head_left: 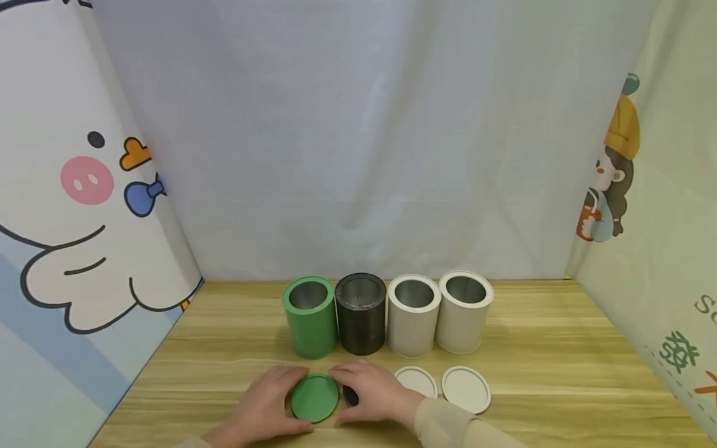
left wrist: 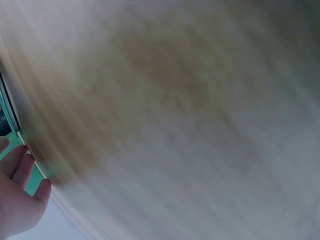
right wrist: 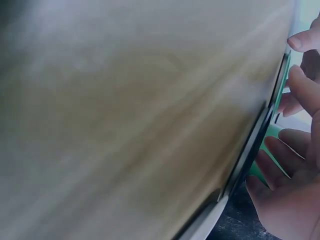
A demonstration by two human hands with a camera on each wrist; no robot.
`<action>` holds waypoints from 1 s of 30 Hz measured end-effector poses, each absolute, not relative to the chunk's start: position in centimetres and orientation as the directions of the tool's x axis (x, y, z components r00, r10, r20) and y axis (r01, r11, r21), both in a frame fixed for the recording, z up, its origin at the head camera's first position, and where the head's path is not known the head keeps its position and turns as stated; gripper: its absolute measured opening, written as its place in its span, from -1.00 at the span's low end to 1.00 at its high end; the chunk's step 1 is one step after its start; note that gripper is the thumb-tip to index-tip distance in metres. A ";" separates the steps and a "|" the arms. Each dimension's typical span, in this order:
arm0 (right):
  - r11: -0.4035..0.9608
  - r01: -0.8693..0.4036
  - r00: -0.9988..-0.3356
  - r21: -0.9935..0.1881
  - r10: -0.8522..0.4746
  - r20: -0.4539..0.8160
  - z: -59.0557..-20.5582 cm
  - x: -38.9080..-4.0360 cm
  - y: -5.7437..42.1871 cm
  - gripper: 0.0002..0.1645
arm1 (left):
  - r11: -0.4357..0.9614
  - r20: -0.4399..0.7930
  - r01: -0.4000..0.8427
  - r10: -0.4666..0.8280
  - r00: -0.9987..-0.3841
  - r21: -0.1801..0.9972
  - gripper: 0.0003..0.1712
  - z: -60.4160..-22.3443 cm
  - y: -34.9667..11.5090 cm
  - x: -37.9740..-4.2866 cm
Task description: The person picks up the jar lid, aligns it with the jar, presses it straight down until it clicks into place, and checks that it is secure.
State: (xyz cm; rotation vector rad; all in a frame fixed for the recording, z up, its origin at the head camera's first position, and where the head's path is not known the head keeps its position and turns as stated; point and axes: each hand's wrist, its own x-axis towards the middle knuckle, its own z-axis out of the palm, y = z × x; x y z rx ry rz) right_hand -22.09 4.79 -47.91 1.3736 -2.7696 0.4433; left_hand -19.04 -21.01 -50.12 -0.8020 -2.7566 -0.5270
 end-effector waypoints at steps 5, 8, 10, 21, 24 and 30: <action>0.581 -0.780 -0.618 -0.233 -0.774 0.139 -48.3 -22.3 4.5 -0.17 | 0.785 0.310 0.556 0.476 -0.823 0.272 0.04 -50.4 -21.3 -19.2; 0.587 -0.775 -0.624 -0.232 -0.769 0.140 -48.4 -22.4 4.4 -0.15 | 0.780 0.316 0.562 0.479 -0.819 0.276 0.02 -50.5 -21.4 -19.3; 0.588 -0.777 -0.624 -0.225 -0.767 0.148 -48.5 -22.4 4.3 -0.15 | 0.774 0.317 0.564 0.479 -0.818 0.287 0.00 -50.6 -21.6 -19.3; 0.600 -0.761 -0.642 -0.249 -0.751 0.153 -49.0 -22.5 3.9 -0.17 | 0.733 0.327 0.597 0.505 -0.799 0.327 -0.09 -50.6 -22.0 -19.7; 0.598 -0.762 -0.642 -0.250 -0.750 0.163 -49.1 -22.6 3.8 -0.18 | 0.705 0.348 0.625 0.524 -0.778 0.334 -0.12 -50.6 -22.1 -19.7; 0.591 -0.763 -0.639 -0.262 -0.751 0.165 -48.9 -22.4 3.6 -0.22 | 0.663 0.366 0.659 0.551 -0.750 0.354 -0.15 -50.6 -22.3 -19.9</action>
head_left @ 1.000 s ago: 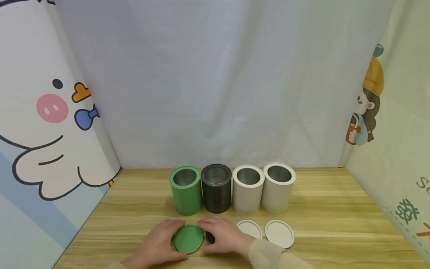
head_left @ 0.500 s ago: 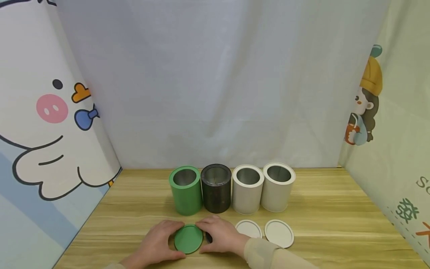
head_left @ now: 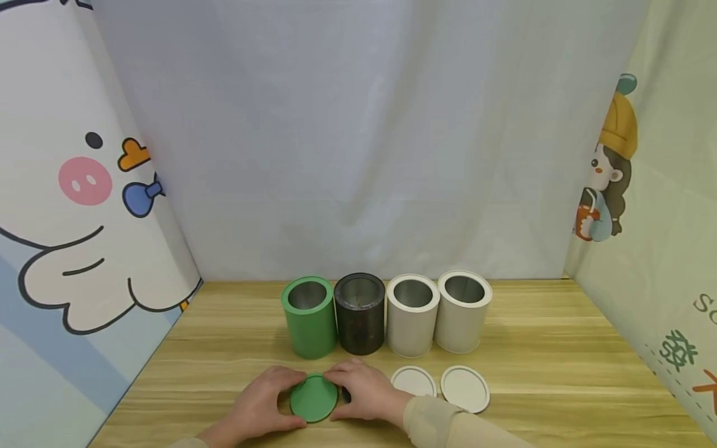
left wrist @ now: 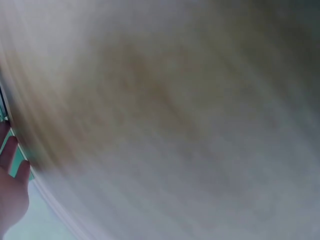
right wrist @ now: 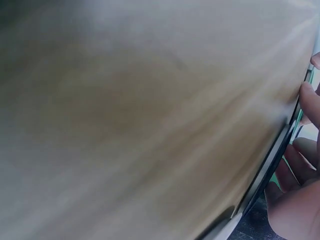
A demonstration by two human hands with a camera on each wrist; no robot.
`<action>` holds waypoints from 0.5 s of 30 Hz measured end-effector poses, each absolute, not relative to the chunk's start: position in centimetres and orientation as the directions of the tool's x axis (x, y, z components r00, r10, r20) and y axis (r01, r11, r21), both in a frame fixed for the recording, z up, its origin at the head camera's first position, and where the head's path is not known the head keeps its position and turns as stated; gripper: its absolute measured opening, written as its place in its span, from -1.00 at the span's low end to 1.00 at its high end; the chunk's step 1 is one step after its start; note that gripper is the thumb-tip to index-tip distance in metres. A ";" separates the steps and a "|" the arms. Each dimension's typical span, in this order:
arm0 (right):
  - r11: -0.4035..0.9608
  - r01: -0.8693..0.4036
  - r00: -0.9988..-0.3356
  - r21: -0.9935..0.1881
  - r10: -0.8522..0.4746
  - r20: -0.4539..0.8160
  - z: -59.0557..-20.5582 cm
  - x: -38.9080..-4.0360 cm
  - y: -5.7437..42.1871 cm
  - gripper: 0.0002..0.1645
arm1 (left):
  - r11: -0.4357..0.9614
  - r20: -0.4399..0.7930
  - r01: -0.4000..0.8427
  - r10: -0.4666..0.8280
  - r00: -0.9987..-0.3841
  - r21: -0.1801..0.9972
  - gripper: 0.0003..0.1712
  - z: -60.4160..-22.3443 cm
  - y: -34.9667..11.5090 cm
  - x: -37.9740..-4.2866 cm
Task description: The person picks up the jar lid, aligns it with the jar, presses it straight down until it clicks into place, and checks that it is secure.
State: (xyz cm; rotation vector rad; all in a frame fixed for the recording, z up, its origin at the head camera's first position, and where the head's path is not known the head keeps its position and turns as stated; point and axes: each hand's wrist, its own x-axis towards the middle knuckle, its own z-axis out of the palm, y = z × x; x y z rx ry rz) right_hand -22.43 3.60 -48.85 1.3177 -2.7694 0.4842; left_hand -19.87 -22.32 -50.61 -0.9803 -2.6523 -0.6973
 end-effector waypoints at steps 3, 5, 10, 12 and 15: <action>0.587 -0.762 -0.639 -0.275 -0.752 0.164 -48.7 -22.4 3.6 -0.24 | 0.653 0.361 0.668 0.562 -0.744 0.357 -0.16 -50.6 -22.3 -20.0; 0.586 -0.759 -0.640 -0.285 -0.750 0.164 -48.7 -22.5 3.6 -0.25 | 0.652 0.360 0.671 0.567 -0.741 0.353 -0.17 -50.6 -22.3 -20.0; 0.584 -0.746 -0.651 -0.322 -0.741 0.164 -48.6 -22.5 3.6 -0.27 | 0.663 0.337 0.657 0.564 -0.754 0.358 -0.18 -50.5 -22.2 -20.2; 0.581 -0.741 -0.655 -0.337 -0.737 0.168 -48.6 -22.5 3.6 -0.28 | 0.665 0.335 0.653 0.561 -0.757 0.363 -0.18 -50.5 -22.2 -20.2; 0.572 -0.737 -0.656 -0.359 -0.732 0.181 -48.6 -22.6 3.7 -0.29 | 0.659 0.355 0.657 0.553 -0.753 0.366 -0.19 -50.4 -22.2 -20.3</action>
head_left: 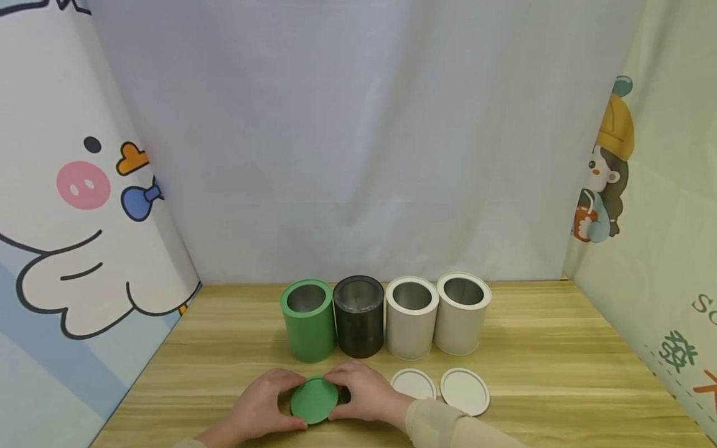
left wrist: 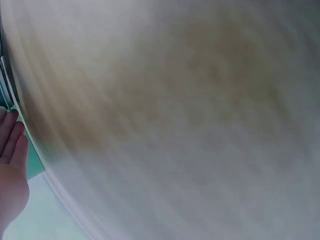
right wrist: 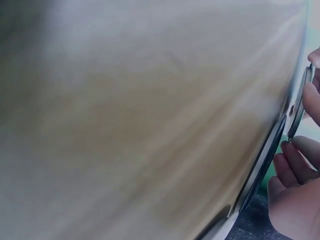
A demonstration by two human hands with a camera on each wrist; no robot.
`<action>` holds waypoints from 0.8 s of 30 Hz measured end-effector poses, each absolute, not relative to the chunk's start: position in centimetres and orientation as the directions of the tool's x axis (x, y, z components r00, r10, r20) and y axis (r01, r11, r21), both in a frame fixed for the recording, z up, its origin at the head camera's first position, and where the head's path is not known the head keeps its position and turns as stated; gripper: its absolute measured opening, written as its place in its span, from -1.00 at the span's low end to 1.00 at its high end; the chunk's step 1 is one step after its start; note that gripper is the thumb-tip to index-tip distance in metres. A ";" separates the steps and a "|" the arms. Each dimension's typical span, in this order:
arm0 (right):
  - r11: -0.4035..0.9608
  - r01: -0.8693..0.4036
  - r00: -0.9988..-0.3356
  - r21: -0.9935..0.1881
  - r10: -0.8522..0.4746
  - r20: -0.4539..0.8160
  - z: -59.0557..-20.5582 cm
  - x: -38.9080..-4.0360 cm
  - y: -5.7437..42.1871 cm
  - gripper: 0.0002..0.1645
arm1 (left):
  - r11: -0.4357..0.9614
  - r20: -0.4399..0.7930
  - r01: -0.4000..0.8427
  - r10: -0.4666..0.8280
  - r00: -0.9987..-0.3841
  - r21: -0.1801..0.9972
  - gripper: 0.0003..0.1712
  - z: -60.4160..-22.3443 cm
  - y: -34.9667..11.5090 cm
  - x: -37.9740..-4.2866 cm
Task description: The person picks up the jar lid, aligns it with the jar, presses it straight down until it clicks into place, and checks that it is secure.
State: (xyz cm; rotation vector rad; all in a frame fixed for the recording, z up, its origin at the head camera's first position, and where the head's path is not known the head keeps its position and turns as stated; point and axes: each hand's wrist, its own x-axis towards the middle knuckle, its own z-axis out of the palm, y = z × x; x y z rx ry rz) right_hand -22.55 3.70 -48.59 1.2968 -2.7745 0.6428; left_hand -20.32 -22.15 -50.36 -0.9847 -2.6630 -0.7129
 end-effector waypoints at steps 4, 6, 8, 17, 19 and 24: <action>0.555 -0.734 -0.657 -0.391 -0.726 0.203 -48.5 -22.5 3.9 -0.29 | 0.644 0.395 0.666 0.538 -0.744 0.377 -0.21 -50.1 -22.2 -20.2; 0.547 -0.730 -0.659 -0.408 -0.721 0.214 -48.4 -22.5 4.0 -0.29 | 0.640 0.403 0.664 0.531 -0.746 0.386 -0.22 -50.0 -22.3 -20.2; 0.541 -0.724 -0.664 -0.428 -0.714 0.222 -48.3 -22.5 4.0 -0.29 | 0.642 0.403 0.655 0.519 -0.754 0.400 -0.21 -49.8 -22.3 -20.1; 0.510 -0.687 -0.693 -0.517 -0.675 0.254 -48.2 -22.5 4.5 -0.30 | 0.639 0.406 0.622 0.473 -0.782 0.453 -0.22 -49.1 -22.1 -20.1; 0.496 -0.680 -0.694 -0.540 -0.673 0.256 -48.2 -22.6 4.6 -0.31 | 0.638 0.407 0.621 0.472 -0.782 0.455 -0.23 -48.9 -22.1 -20.2; 0.479 -0.656 -0.708 -0.583 -0.660 0.253 -47.8 -22.8 4.9 -0.31 | 0.622 0.459 0.660 0.481 -0.747 0.421 -0.25 -48.4 -22.0 -20.5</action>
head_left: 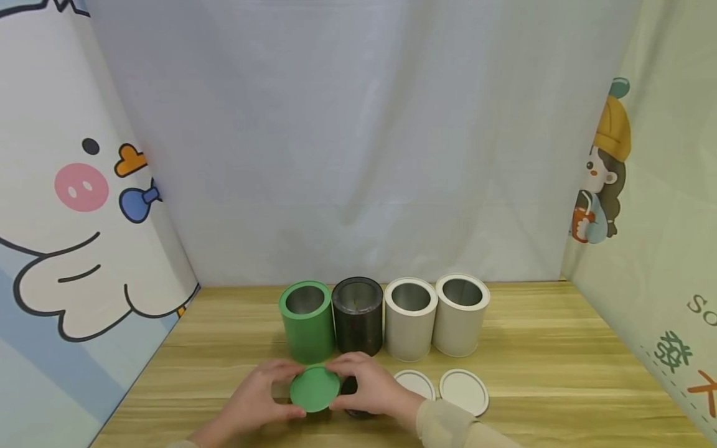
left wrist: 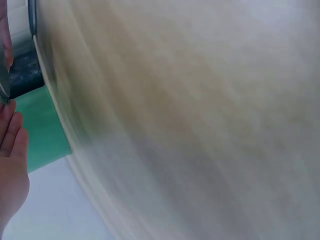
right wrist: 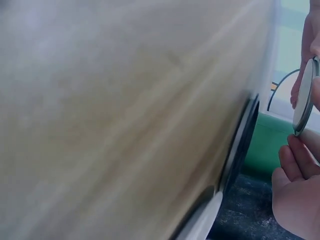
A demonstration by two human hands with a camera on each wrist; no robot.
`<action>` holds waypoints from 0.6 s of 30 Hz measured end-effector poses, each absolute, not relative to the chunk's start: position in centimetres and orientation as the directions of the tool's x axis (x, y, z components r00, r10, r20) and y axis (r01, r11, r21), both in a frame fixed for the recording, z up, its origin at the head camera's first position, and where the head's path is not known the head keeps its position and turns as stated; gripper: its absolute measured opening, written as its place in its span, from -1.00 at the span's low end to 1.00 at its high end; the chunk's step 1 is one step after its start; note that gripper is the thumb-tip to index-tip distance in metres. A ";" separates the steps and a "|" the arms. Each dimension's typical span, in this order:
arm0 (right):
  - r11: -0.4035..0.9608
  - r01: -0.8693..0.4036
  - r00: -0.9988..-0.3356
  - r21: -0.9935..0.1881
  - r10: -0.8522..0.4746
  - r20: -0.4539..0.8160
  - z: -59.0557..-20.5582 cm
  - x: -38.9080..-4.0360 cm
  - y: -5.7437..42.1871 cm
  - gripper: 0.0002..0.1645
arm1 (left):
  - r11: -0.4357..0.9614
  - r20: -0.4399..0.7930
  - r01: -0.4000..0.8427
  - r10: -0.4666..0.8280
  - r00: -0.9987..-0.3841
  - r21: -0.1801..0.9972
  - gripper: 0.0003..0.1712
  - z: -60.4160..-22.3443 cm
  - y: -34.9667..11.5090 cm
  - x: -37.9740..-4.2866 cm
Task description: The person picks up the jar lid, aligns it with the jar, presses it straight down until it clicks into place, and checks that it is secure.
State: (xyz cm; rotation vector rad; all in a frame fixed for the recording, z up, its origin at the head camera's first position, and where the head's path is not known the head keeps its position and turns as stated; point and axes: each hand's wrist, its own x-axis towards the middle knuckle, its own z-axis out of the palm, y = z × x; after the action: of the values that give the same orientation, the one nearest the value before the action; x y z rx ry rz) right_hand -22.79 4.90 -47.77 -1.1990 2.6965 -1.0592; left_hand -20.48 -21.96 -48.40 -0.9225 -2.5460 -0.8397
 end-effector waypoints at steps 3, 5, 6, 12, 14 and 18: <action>0.470 -0.665 -0.701 -0.580 -0.660 0.270 -47.5 -22.8 5.0 -0.31 | 0.604 0.496 0.691 0.492 -0.716 0.398 -0.26 -48.0 -21.9 -20.6; 0.462 -0.676 -0.694 -0.574 -0.662 0.284 -47.3 -22.8 5.1 -0.32 | 0.598 0.511 0.702 0.495 -0.703 0.387 -0.27 -47.7 -21.9 -20.6; 0.459 -0.682 -0.689 -0.569 -0.663 0.291 -47.3 -22.8 5.2 -0.32 | 0.595 0.514 0.706 0.497 -0.699 0.384 -0.27 -47.5 -21.8 -20.6; 0.450 -0.685 -0.691 -0.573 -0.650 0.315 -46.8 -22.9 5.4 -0.32 | 0.598 0.513 0.697 0.485 -0.708 0.396 -0.27 -46.9 -21.6 -20.8; 0.447 -0.683 -0.695 -0.578 -0.642 0.324 -46.5 -22.9 5.5 -0.32 | 0.590 0.524 0.697 0.474 -0.707 0.407 -0.27 -46.7 -21.6 -20.8; 0.440 -0.696 -0.690 -0.568 -0.630 0.357 -45.7 -23.0 5.7 -0.30 | 0.573 0.545 0.700 0.455 -0.704 0.426 -0.27 -46.1 -21.3 -20.9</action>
State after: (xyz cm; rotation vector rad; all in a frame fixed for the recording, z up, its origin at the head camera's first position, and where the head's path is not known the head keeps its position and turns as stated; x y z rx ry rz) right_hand -23.02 5.68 -45.71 -1.2665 2.7427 -1.1538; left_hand -20.89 -21.34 -46.13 -0.9362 -2.4313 -0.8979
